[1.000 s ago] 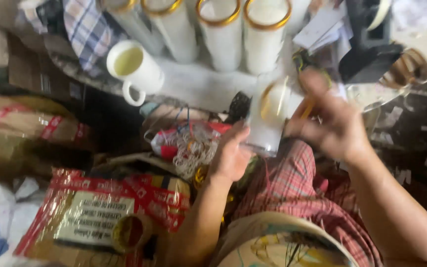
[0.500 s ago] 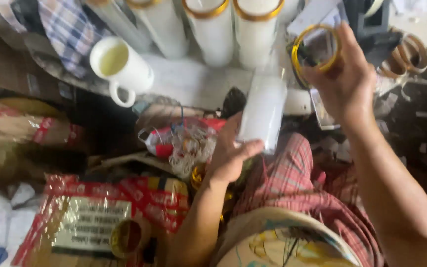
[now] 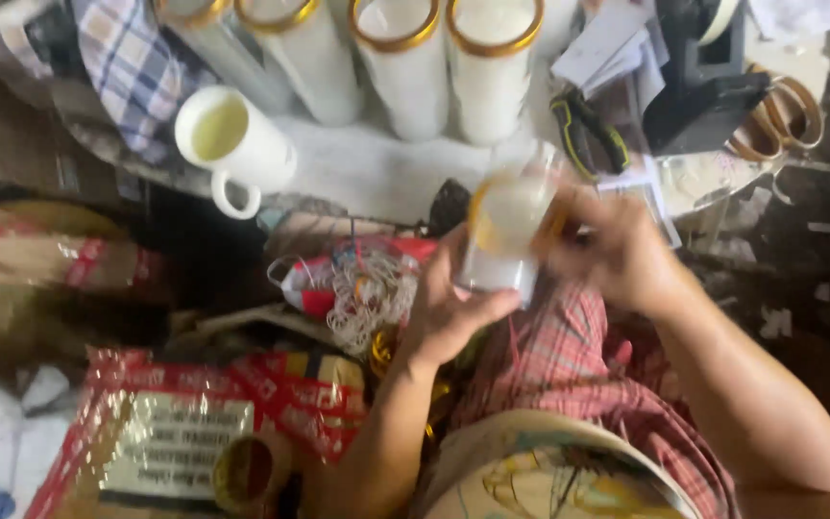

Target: Finalizing the assembly of candles by fitting gold rings onto the jars and using a utility knife for finishing touches.

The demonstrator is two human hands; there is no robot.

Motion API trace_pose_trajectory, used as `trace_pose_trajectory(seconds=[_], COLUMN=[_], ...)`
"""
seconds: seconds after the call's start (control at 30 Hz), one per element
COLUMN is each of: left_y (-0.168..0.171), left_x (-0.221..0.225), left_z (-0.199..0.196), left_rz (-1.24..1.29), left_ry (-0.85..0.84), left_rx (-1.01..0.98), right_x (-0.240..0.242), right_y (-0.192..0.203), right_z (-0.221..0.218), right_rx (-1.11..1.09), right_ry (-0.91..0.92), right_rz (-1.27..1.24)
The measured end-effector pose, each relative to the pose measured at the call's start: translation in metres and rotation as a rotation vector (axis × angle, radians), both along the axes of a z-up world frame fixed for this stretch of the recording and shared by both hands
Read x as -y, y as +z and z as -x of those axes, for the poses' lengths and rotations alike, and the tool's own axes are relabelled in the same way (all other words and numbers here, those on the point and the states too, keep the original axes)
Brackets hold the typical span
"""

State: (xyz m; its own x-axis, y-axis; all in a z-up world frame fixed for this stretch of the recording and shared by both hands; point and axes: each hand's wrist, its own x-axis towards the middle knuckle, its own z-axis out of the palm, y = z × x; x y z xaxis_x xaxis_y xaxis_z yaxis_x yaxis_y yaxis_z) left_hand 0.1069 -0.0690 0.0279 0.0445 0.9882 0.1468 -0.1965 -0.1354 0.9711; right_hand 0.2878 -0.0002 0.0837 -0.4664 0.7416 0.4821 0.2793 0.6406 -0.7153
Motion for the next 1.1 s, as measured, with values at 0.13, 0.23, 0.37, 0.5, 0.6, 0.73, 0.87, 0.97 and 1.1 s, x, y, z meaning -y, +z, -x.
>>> trace_pose_trajectory(seconds=[0.13,0.23,0.37,0.5,0.6,0.73,0.87,0.97,1.1], left_y=[0.015,0.021,0.018,0.027,0.040,0.028,0.044,0.034,0.026], left_x=[0.005,0.005,0.007,0.012,0.007,0.015,0.008,0.011,0.012], left_z=[0.012,0.013,0.009,0.009,0.009,0.005,0.008,0.007,0.007], left_rz=[-0.056,-0.090,-0.080,-0.067,-0.046,-0.058,-0.073,-0.047,-0.127], left_ry=[-0.165,-0.177,-0.123,-0.117,-0.062,-0.090,-0.060,-0.081,-0.117], left_rx=[0.089,0.144,0.019,-0.016,-0.069,-0.123,-0.087,-0.105,-0.037], right_x=[-0.038,-0.013,-0.037,-0.044,0.010,-0.053,-0.011,-0.037,-0.041], right_y=[-0.008,-0.002,-0.004,-0.030,0.004,-0.024,-0.007,-0.025,0.003], right_z=[-0.027,-0.018,-0.018,-0.032,-0.011,-0.039,-0.026,-0.034,-0.030], right_rx=[0.010,-0.040,0.070,-0.057,0.097,-0.243,0.078,0.050,0.039], right_ry=[-0.414,-0.012,-0.110,-0.179,0.037,-0.086,-0.213,-0.184,-0.389], right_rz=[-0.210,-0.217,-0.026,-0.340,0.115,-0.063,-0.194,-0.108,-0.343])
